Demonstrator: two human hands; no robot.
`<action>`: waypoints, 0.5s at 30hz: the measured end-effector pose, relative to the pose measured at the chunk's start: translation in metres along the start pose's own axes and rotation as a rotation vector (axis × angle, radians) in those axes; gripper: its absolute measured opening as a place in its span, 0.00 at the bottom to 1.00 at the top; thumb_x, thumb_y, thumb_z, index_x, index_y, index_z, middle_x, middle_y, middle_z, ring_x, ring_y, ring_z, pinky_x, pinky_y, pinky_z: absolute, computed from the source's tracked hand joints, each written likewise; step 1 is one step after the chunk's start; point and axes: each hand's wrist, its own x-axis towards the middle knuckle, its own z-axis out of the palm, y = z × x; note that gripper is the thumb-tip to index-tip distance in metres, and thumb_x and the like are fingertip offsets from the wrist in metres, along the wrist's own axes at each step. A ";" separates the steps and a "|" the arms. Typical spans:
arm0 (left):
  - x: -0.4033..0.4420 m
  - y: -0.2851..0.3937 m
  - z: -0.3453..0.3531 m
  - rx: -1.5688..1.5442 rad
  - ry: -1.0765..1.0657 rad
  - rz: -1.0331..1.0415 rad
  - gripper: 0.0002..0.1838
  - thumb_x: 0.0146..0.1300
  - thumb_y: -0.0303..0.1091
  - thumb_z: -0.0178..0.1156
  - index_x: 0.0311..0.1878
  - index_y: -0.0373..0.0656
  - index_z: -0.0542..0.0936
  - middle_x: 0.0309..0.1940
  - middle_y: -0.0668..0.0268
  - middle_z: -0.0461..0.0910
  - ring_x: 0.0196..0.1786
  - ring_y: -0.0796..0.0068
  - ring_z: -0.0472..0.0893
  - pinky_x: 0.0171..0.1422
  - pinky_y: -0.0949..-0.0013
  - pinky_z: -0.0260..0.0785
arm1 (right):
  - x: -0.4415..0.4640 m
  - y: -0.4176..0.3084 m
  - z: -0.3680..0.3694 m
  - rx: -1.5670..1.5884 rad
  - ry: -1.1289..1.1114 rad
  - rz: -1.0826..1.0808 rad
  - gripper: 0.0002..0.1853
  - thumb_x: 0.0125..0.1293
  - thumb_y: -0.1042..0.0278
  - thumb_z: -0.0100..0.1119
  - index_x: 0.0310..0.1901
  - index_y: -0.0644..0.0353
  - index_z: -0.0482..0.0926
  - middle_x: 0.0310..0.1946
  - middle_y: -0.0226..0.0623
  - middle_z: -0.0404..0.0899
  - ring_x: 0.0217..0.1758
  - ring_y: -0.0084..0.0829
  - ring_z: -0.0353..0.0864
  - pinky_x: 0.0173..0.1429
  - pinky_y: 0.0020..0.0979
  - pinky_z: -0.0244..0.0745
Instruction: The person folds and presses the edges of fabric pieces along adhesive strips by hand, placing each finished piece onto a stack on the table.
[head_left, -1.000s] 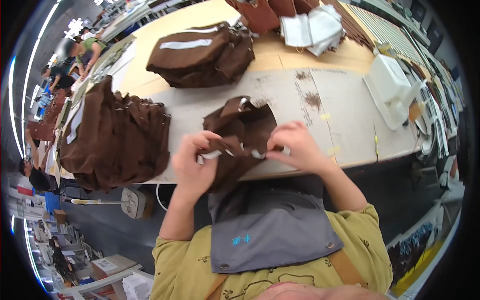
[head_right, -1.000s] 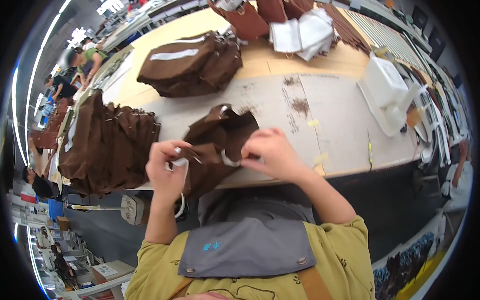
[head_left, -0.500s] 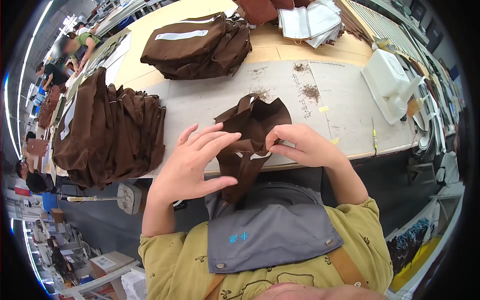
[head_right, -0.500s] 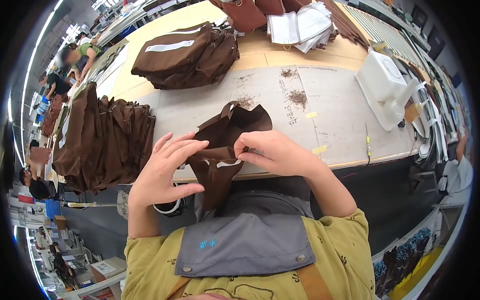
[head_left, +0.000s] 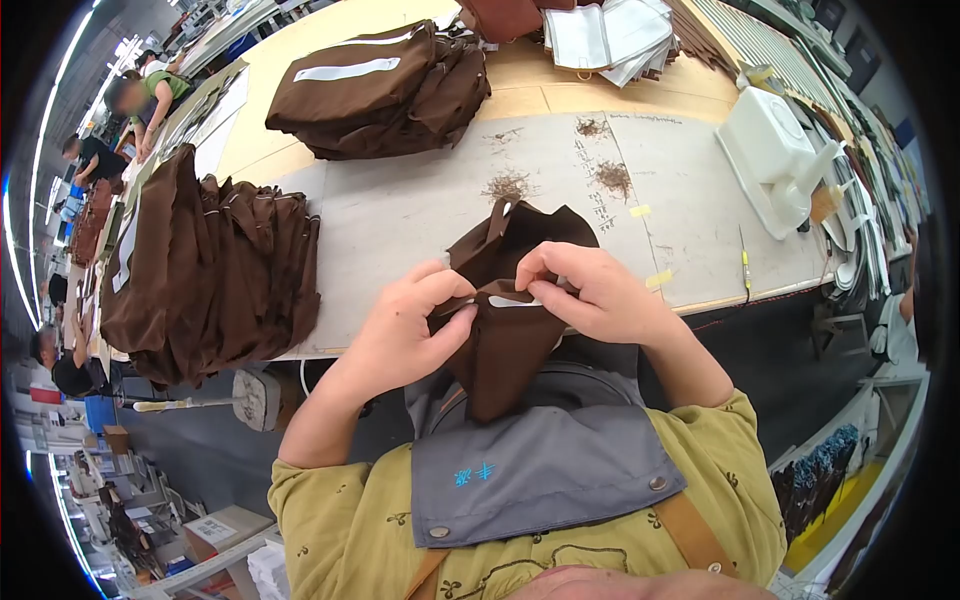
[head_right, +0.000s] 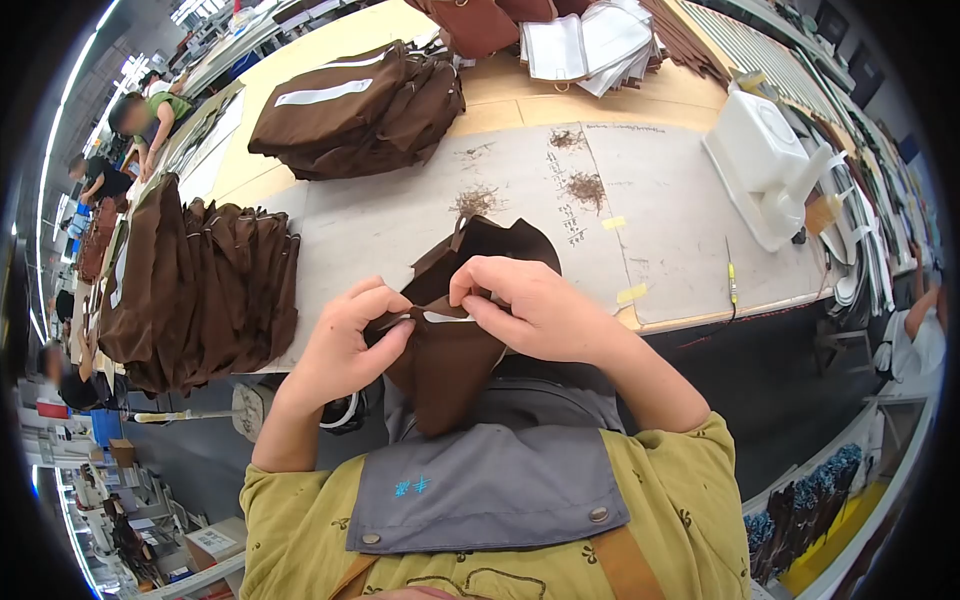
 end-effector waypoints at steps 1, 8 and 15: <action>-0.001 0.000 0.002 0.000 0.000 -0.001 0.07 0.58 0.20 0.62 0.40 0.36 0.80 0.30 0.63 0.76 0.29 0.72 0.74 0.36 0.71 0.65 | 0.001 0.000 0.002 0.010 0.029 -0.004 0.05 0.68 0.72 0.57 0.42 0.63 0.76 0.33 0.38 0.79 0.37 0.36 0.78 0.43 0.34 0.73; -0.007 -0.002 0.013 -0.288 -0.007 -0.152 0.10 0.58 0.18 0.57 0.43 0.36 0.81 0.27 0.66 0.75 0.29 0.81 0.72 0.35 0.76 0.64 | 0.002 0.013 0.008 0.099 0.082 -0.098 0.06 0.65 0.70 0.64 0.36 0.64 0.81 0.26 0.34 0.79 0.27 0.25 0.73 0.34 0.28 0.68; 0.004 0.011 -0.004 0.247 -0.051 0.191 0.12 0.58 0.18 0.58 0.46 0.35 0.81 0.37 0.60 0.75 0.38 0.63 0.77 0.41 0.65 0.70 | 0.003 0.009 0.003 0.156 0.078 -0.046 0.05 0.64 0.71 0.65 0.35 0.64 0.81 0.24 0.33 0.77 0.26 0.22 0.71 0.32 0.27 0.66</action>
